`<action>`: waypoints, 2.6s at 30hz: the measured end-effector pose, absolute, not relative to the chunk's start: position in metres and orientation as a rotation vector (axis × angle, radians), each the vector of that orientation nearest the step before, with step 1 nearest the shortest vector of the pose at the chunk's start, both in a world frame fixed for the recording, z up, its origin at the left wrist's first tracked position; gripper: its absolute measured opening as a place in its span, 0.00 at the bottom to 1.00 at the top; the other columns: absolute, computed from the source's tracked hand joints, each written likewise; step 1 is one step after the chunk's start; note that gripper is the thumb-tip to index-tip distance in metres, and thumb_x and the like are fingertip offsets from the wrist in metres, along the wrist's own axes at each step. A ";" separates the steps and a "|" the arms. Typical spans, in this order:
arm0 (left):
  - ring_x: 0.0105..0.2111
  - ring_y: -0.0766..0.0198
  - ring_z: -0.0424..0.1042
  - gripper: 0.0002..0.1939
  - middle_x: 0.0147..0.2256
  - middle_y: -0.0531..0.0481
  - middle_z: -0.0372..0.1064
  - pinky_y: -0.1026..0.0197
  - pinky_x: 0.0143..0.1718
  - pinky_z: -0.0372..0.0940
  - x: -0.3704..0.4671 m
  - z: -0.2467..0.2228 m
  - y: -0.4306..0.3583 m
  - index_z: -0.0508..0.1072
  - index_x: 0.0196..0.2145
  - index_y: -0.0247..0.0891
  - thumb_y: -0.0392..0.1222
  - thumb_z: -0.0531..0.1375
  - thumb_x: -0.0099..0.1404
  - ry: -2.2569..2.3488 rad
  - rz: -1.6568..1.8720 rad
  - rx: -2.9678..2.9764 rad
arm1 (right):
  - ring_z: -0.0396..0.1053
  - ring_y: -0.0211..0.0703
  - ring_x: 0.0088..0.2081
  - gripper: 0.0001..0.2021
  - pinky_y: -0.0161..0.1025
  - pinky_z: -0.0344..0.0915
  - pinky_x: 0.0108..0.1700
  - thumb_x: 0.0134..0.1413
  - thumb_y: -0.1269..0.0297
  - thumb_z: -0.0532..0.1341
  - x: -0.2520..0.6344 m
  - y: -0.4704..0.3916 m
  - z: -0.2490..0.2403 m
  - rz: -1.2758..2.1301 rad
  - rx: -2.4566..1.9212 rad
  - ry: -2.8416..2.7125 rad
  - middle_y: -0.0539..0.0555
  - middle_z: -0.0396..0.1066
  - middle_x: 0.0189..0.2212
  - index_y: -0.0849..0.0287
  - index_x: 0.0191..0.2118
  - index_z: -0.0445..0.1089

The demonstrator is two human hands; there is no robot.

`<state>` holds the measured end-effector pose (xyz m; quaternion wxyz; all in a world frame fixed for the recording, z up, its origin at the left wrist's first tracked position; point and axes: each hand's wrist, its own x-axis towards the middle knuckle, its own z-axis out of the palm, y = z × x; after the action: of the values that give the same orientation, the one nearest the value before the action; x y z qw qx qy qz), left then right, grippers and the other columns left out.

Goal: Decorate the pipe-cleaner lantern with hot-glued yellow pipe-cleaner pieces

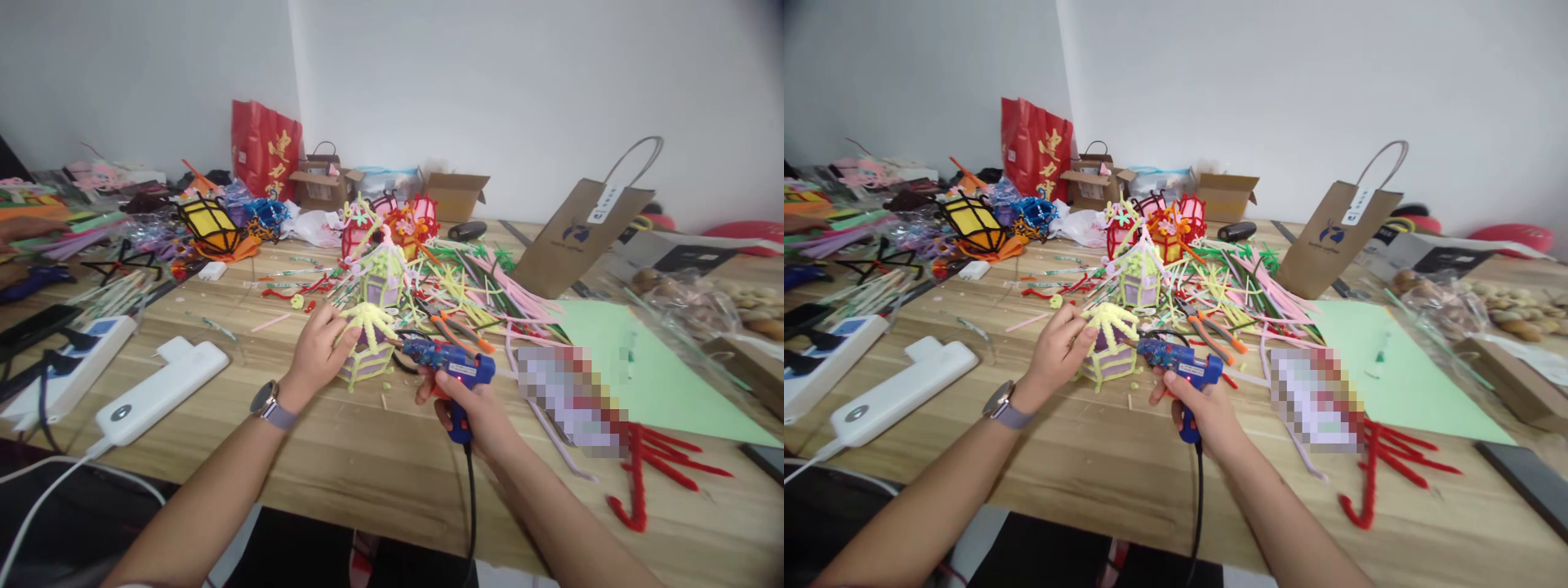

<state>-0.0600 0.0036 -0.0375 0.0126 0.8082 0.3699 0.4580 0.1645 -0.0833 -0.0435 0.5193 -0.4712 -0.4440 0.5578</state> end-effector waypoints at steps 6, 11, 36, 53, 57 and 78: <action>0.32 0.61 0.61 0.19 0.28 0.49 0.58 0.58 0.35 0.60 -0.060 -0.038 0.003 0.59 0.22 0.40 0.47 0.48 0.70 1.161 1.430 2.533 | 0.60 0.34 0.17 0.18 0.31 0.51 0.13 0.42 0.46 0.66 0.160 -0.080 -0.041 1.361 -1.141 -1.031 0.54 0.73 0.22 0.57 0.23 0.70; 0.32 0.61 0.62 0.20 0.28 0.49 0.58 0.58 0.35 0.60 -0.059 -0.036 0.002 0.59 0.21 0.40 0.48 0.47 0.70 1.173 1.424 2.529 | 0.55 0.29 0.12 0.17 0.32 0.48 0.13 0.44 0.48 0.65 0.162 -0.081 -0.038 1.384 -1.214 -1.076 0.53 0.73 0.22 0.58 0.22 0.70; 0.32 0.61 0.61 0.19 0.28 0.50 0.57 0.58 0.34 0.59 -0.059 -0.036 0.002 0.60 0.21 0.39 0.46 0.49 0.70 1.148 1.441 2.515 | 0.56 0.29 0.12 0.22 0.28 0.48 0.12 0.37 0.44 0.68 0.158 -0.079 -0.038 1.458 -1.227 -0.972 0.50 0.69 0.14 0.60 0.20 0.66; 0.32 0.61 0.61 0.19 0.28 0.50 0.56 0.58 0.34 0.59 -0.059 -0.038 0.003 0.59 0.21 0.39 0.45 0.48 0.70 1.146 1.443 2.549 | 0.54 0.29 0.12 0.23 0.28 0.46 0.13 0.36 0.45 0.69 0.159 -0.080 -0.041 1.518 -1.211 -0.908 0.43 0.57 0.10 0.59 0.18 0.61; 0.32 0.61 0.61 0.19 0.28 0.50 0.57 0.58 0.35 0.59 -0.059 -0.038 0.003 0.60 0.21 0.39 0.45 0.48 0.70 1.157 1.433 2.545 | 0.53 0.29 0.12 0.23 0.28 0.46 0.13 0.36 0.45 0.69 0.158 -0.080 -0.041 1.514 -1.199 -0.910 0.43 0.56 0.10 0.59 0.18 0.61; 0.32 0.61 0.61 0.18 0.28 0.50 0.57 0.58 0.34 0.59 -0.060 -0.039 0.004 0.59 0.22 0.39 0.45 0.49 0.70 1.141 1.458 2.543 | 0.63 0.40 0.19 0.14 0.35 0.58 0.21 0.46 0.50 0.61 0.171 -0.091 -0.019 0.702 -1.610 -1.540 0.49 0.65 0.13 0.55 0.22 0.72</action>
<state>-0.0596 0.0041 -0.0392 -0.0021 0.8086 0.3626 0.4634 0.1709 -0.0913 -0.0188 0.3918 -0.6341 -0.6065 0.2765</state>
